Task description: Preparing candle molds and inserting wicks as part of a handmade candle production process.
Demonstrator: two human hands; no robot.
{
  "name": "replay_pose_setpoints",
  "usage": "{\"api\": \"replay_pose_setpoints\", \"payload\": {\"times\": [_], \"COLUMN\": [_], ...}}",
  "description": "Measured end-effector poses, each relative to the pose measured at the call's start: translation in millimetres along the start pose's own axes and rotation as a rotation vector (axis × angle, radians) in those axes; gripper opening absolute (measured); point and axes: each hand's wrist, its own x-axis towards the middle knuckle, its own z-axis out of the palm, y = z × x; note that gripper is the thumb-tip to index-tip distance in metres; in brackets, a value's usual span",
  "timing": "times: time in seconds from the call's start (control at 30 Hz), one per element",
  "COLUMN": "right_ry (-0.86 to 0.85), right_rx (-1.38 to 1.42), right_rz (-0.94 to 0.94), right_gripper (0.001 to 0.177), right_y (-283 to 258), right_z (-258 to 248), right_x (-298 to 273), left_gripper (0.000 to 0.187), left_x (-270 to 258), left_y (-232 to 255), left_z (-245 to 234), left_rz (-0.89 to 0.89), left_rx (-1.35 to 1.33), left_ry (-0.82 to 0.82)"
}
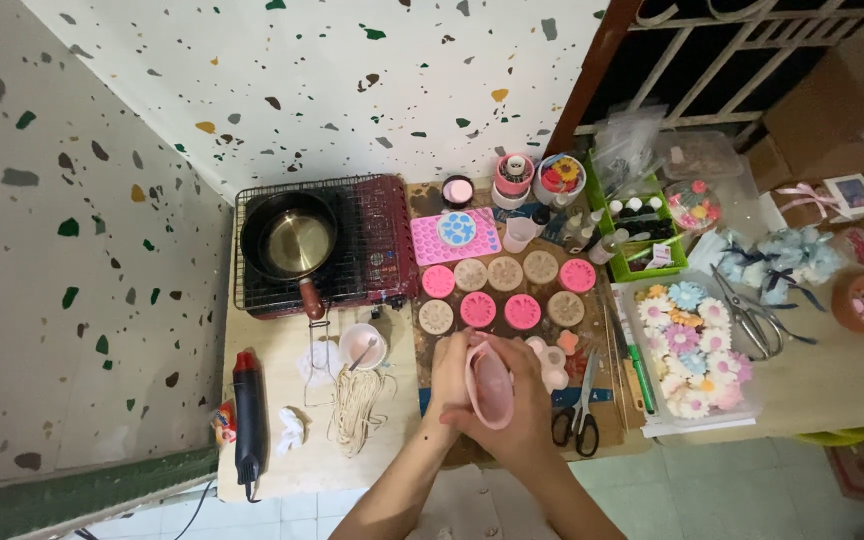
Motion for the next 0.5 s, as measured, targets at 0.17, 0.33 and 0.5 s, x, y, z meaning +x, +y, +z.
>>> {"api": "replay_pose_setpoints", "payload": {"times": [0.17, 0.33, 0.5], "right_ry": [-0.010, 0.001, 0.032], "right_rx": [0.008, 0.036, -0.048], "right_rz": [0.027, 0.147, -0.036], "right_gripper": [0.102, 0.101, 0.095], "right_y": [4, 19, 2], "right_z": [-1, -6, -18], "right_x": [-3, -11, 6], "left_gripper": [0.026, 0.035, 0.035], "left_x": [3, -1, -5], "left_y": [-31, 38, 27], "left_z": [3, -10, -2], "left_rz": [0.180, -0.630, -0.660], "left_rx": [0.200, -1.089, -1.002], "left_ry": [0.039, -0.245, -0.197]}}
